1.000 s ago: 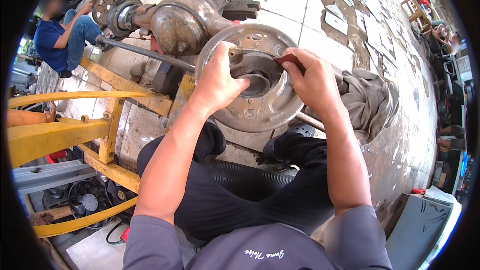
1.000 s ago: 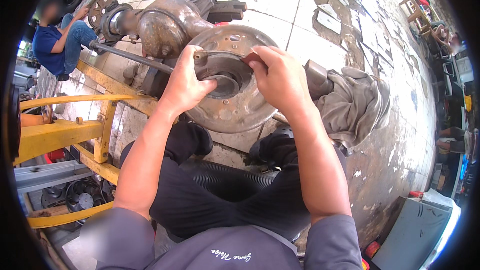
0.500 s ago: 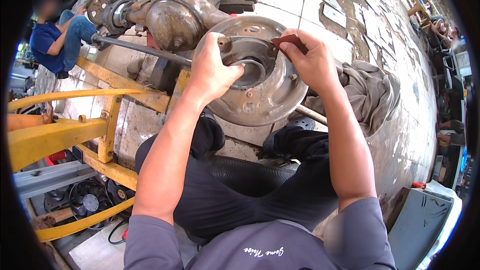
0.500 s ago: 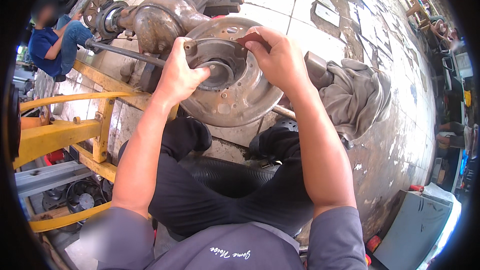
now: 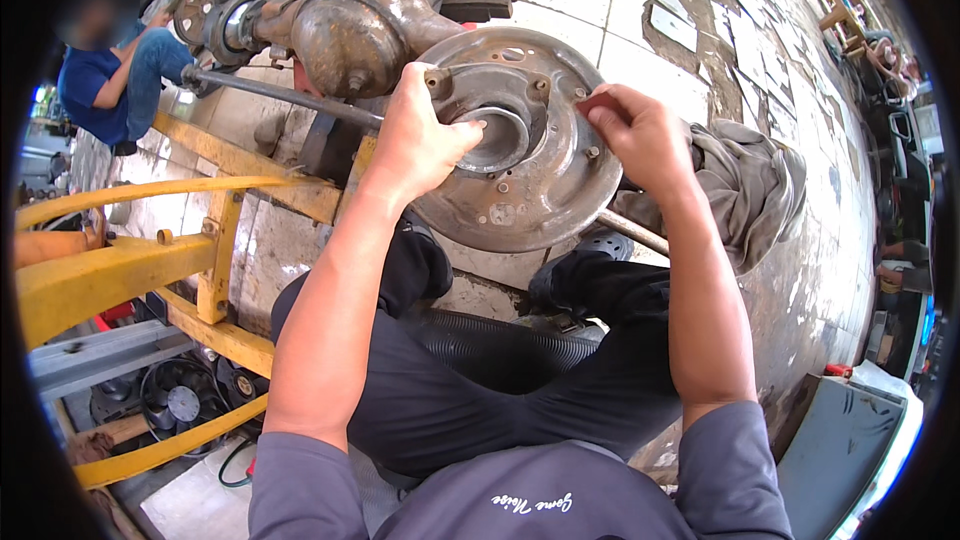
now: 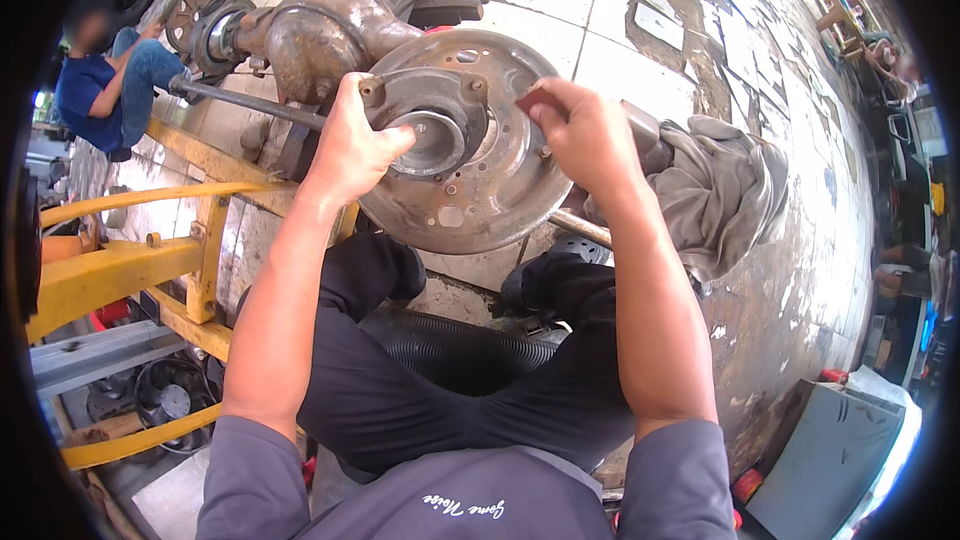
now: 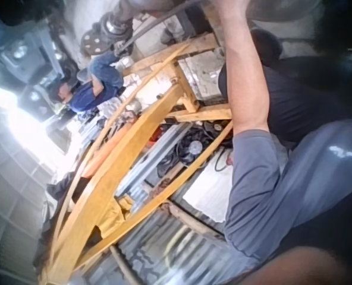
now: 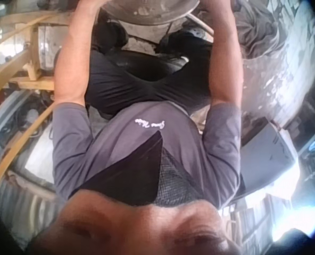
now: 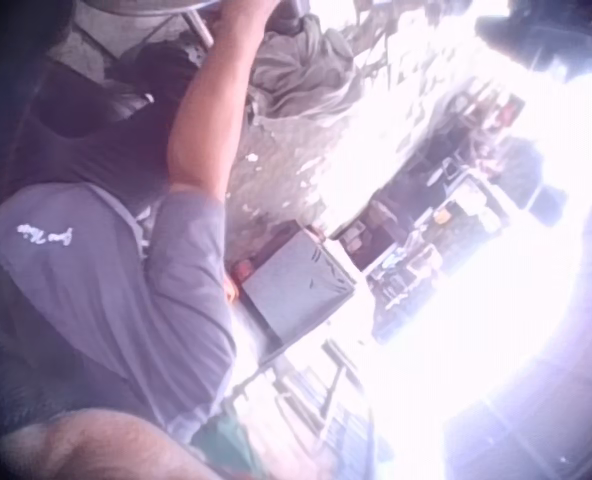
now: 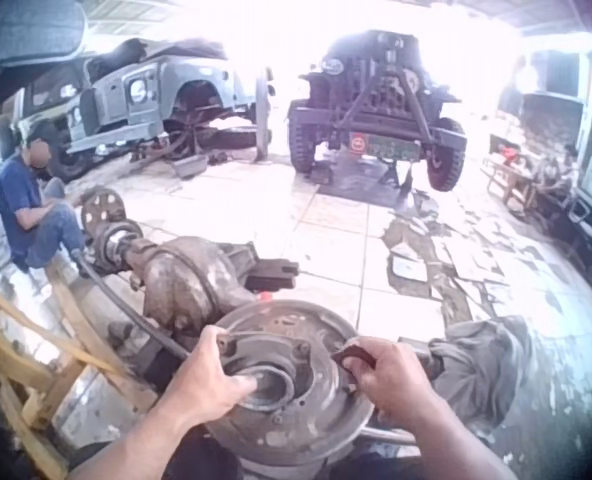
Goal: The person scrubs a vehicle axle assembly with a sanding block while sitting on the floor. They rotate the assembly to clean different sections, including the central hub and outer rim.
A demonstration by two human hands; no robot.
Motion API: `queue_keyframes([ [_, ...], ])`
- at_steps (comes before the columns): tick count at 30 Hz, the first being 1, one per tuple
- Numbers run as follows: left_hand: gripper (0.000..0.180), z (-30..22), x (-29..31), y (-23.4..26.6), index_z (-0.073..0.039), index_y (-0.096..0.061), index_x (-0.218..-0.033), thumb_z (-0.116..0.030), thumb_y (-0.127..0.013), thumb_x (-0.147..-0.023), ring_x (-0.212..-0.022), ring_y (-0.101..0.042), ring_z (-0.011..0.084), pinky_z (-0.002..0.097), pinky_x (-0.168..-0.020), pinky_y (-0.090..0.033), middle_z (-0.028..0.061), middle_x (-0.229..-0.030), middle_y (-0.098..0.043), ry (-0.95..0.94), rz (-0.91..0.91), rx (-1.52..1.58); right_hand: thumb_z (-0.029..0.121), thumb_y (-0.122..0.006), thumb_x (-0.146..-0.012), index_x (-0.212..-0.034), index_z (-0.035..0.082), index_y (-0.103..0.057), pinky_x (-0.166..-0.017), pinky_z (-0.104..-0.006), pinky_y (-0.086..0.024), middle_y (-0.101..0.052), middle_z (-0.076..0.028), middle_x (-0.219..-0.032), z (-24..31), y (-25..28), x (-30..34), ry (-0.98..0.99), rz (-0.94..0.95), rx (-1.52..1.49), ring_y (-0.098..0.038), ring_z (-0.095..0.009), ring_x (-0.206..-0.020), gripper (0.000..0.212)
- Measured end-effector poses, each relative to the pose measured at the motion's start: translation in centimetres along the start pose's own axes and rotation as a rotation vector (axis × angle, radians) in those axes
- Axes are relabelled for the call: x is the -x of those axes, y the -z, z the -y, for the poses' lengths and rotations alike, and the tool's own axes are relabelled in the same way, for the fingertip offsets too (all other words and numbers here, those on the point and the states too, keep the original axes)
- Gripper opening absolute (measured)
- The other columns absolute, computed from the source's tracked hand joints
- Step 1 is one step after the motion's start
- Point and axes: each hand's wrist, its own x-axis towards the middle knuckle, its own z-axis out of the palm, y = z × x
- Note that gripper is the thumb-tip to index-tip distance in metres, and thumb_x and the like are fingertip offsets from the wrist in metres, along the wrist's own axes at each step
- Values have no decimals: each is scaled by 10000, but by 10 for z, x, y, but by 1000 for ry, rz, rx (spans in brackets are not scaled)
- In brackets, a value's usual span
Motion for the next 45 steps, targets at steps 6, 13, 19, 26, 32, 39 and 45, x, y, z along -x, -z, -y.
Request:
queue_keyframes([
  [6, 563, -5, 3, 3, 21, -458, -1269, -78, -740, -793, -1090, -596, 200, 363, -990, -493, 160, -1177, -623, 32, 25, 18, 65, -712, -934, -1093, 22, -731, -767, -295, -544, -764, -78, -943, 17, -10, -7, 187, -46, -136, -694, -131, -842, 166],
  [13, 570, -7, -1, 0, 23, -466, -1267, -87, -747, -783, -1080, -609, 207, 366, -985, -494, 160, -1184, -630, -11, 23, -66, 123, -707, -884, -1036, 87, -750, -785, -425, -556, -741, -92, -932, 26, -24, -10, 471, -180, 188, -707, -323, -909, 161],
  [19, 574, -4, 4, 1, 21, -466, -1269, -80, -752, -782, -1079, -605, 201, 363, -978, -497, 157, -1176, -631, 0, 7, 25, 110, -682, -877, -1024, 67, -752, -807, -418, -560, -742, -122, -970, 38, -24, -2, 192, -129, -37, -712, -347, -912, 169],
  [26, 569, -10, 6, -1, 7, -468, -1271, -66, -757, -785, -1083, -599, 191, 358, -974, -498, 147, -1171, -631, 10, 8, -16, 102, -669, -870, -1008, 25, -748, -815, -422, -562, -737, -178, -957, 41, -27, -2, 204, -165, -82, -713, -362, -913, 177],
  [32, 566, -7, 6, -3, 0, -470, -1272, -50, -753, -784, -1069, -605, 188, 354, -974, -496, 134, -1154, -642, -34, 7, -53, 126, -661, -861, -998, 5, -747, -821, -422, -566, -745, -202, -918, 45, -22, -3, 84, -77, -105, -724, -374, -881, 201],
  [39, 556, -3, 2, -3, -1, -468, -1274, -24, -744, -793, -1062, -612, 181, 344, -969, -500, 124, -1152, -654, -25, 27, -16, 154, -654, -871, -1018, 11, -751, -838, -425, -566, -746, -218, -934, 48, -22, -3, 8, -75, -63, -728, -380, -905, 226],
  [45, 554, 2, 1, -1, -2, -464, -1277, -27, -741, -798, -1066, -603, 165, 341, -971, -500, 115, -1158, -649, -44, 40, 33, 176, -669, -898, -1048, -5, -740, -678, -369, -541, -726, -148, -788, 45, -27, -2, 24, -158, -108, -674, -220, -681, 245],
])
